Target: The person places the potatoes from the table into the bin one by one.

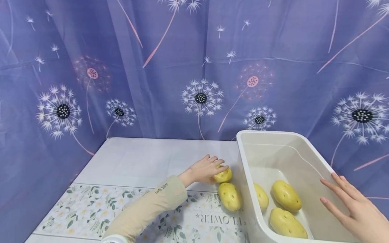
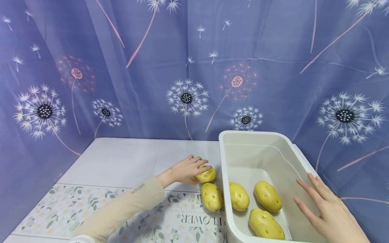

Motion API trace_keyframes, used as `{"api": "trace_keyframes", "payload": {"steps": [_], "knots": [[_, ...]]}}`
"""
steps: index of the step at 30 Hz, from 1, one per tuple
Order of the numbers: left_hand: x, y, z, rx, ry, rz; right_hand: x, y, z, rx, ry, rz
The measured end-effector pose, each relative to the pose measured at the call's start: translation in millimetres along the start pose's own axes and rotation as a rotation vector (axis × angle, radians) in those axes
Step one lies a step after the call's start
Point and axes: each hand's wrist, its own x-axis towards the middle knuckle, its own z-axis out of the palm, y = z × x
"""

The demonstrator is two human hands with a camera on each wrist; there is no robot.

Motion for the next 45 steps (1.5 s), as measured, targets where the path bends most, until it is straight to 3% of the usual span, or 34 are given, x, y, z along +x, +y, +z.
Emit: {"api": "trace_keyframes", "payload": {"steps": [6, 15, 30, 36, 45], "knots": [[0.3, 2.1, 4.7, -0.004, 0.001, 0.000, 1, 0, 0, 0.000, -0.038, 0.026], [6.4, 4.1, 7.5, 0.017, -0.019, 0.001, 0, 8, 3, 0.019, 0.026, -0.029], [13.2, 10.4, 12.4, -0.004, -0.043, -0.001, -1, 8, 3, 0.001, -0.030, 0.011], [10.9, 15.2, 15.6, 0.024, -0.010, 0.018, -3, 10, 7, 0.000, -0.055, 0.028], [15.3, 14.1, 15.3, -0.013, -0.043, 0.011, -1, 10, 6, -0.010, -0.017, -0.001]]}}
